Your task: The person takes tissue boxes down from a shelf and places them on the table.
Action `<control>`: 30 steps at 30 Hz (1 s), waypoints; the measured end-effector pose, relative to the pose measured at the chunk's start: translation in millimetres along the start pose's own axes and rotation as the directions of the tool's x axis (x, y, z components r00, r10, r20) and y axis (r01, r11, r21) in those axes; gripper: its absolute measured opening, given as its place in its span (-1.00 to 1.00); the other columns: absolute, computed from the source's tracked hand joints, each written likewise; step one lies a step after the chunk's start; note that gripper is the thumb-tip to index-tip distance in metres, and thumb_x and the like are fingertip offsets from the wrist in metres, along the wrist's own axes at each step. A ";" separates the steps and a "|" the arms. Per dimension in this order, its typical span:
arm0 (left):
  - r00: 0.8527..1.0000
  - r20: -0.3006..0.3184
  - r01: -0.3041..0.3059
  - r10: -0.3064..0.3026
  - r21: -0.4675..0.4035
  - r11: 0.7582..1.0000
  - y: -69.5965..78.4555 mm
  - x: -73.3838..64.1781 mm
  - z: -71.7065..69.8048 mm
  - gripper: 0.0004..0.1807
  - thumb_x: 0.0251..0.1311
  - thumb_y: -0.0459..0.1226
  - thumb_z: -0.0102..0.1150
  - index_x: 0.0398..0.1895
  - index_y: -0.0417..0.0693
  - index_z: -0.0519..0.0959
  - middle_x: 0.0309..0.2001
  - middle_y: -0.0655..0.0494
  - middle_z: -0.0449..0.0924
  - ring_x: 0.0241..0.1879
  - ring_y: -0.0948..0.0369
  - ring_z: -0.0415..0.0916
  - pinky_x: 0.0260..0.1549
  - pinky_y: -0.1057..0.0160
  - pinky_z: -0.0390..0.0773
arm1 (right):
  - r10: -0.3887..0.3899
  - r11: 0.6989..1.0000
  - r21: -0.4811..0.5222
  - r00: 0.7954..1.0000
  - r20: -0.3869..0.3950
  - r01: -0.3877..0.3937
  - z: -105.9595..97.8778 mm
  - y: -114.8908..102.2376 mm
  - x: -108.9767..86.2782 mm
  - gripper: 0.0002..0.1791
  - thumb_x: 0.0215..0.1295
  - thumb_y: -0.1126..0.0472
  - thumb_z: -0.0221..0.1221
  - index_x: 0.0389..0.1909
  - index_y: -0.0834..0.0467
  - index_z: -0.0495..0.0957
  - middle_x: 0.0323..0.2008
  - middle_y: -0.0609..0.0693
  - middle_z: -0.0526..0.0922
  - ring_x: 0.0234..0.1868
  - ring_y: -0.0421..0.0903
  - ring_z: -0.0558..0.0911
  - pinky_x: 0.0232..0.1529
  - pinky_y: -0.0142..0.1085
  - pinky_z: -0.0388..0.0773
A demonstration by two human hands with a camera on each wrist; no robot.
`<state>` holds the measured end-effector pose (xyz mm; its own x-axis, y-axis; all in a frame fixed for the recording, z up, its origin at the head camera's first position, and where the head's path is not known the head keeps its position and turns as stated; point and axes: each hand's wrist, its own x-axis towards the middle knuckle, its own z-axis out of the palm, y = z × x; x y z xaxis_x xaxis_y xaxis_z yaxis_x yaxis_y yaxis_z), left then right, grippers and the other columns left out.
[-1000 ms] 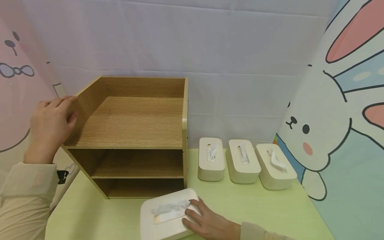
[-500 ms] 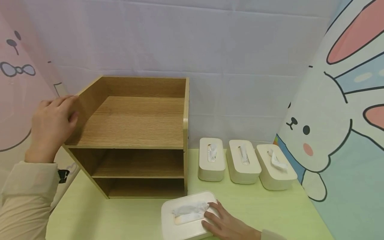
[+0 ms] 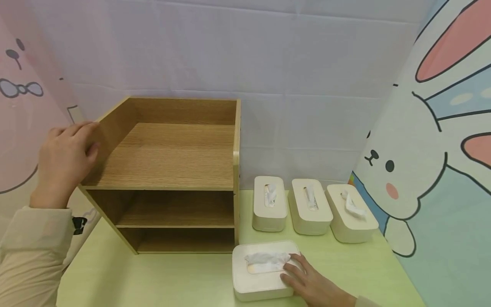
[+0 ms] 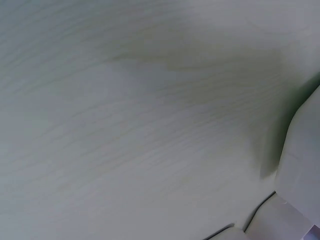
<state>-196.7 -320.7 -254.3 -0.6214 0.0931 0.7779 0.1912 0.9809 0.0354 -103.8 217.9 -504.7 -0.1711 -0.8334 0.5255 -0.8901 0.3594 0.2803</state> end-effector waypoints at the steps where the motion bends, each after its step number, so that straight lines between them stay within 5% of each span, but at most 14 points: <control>1: 1.000 -0.002 -0.001 0.001 -0.002 1.000 -0.1 -0.1 0.1 -0.59 -0.05 -0.45 0.11 -0.02 -0.24 0.49 -0.06 -0.30 0.54 -0.17 -0.29 0.35 -0.13 -0.21 0.34 | 0.012 1.000 0.009 1.000 0.008 -0.012 -0.4 1.6 -2.4 -0.68 0.21 0.09 0.01 -0.06 0.15 0.43 -0.12 0.04 0.48 -0.04 0.13 0.45 -0.02 -0.03 0.37; 4: 1.000 0.000 0.002 -0.002 -0.002 1.000 0.1 0.0 0.1 -0.59 -0.05 -0.45 0.10 -0.02 -0.24 0.49 -0.06 -0.30 0.54 -0.16 -0.29 0.35 -0.12 -0.21 0.33 | 0.041 0.999 0.028 0.999 0.026 -0.042 -0.9 6.7 -9.0 -0.47 -0.08 0.01 0.14 -0.05 0.17 0.42 -0.11 0.06 0.48 -0.01 0.15 0.44 0.03 -0.05 0.36; 7: 1.000 0.002 0.002 -0.002 -0.002 1.000 0.4 0.1 0.4 -0.59 -0.05 -0.45 0.10 -0.02 -0.24 0.49 -0.07 -0.30 0.54 -0.16 -0.29 0.35 -0.12 -0.21 0.33 | 0.072 0.996 0.045 0.996 0.043 -0.074 -1.2 11.6 -14.7 -0.42 -0.17 0.04 0.17 -0.03 0.16 0.40 -0.08 0.04 0.47 0.03 0.16 0.43 0.06 -0.09 0.36; 12: 1.000 0.003 0.001 -0.001 -0.001 1.000 1.6 0.2 -0.5 -0.59 -0.05 -0.45 0.11 -0.02 -0.25 0.49 -0.07 -0.31 0.54 -0.16 -0.29 0.35 -0.13 -0.22 0.32 | 0.116 0.990 0.076 0.992 0.049 -0.119 -1.6 20.8 -21.0 -0.45 -0.10 0.11 0.14 0.01 0.18 0.39 -0.04 0.07 0.46 0.05 0.19 0.42 0.25 -0.14 0.19; 23: 0.999 0.032 0.015 -0.015 0.004 1.000 2.0 -0.1 -0.6 -0.60 -0.03 -0.45 0.09 -0.02 -0.25 0.48 -0.05 -0.32 0.52 -0.14 -0.30 0.33 -0.11 -0.22 0.31 | 0.191 0.978 0.080 0.981 0.037 -0.193 4.4 40.7 -33.7 -0.55 0.10 0.09 0.02 0.00 0.23 0.41 -0.02 0.14 0.46 0.04 0.22 0.39 0.26 -0.26 0.12; 30: 1.000 0.020 0.011 -0.011 0.002 1.000 1.8 0.2 0.5 -0.59 -0.04 -0.44 0.09 -0.02 -0.24 0.48 -0.06 -0.31 0.53 -0.15 -0.29 0.34 -0.11 -0.19 0.30 | 0.223 0.967 0.112 0.972 0.071 -0.230 6.2 50.4 -40.0 -0.43 -0.08 0.16 0.16 0.05 0.24 0.38 0.02 0.16 0.43 0.08 0.22 0.36 0.34 -0.31 0.06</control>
<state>-196.8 -318.8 -254.3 -0.6386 0.0855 0.7648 0.1826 0.9823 0.0426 -144.4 266.7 -516.6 -0.3948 -0.7602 0.5160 -0.8685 0.4921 0.0604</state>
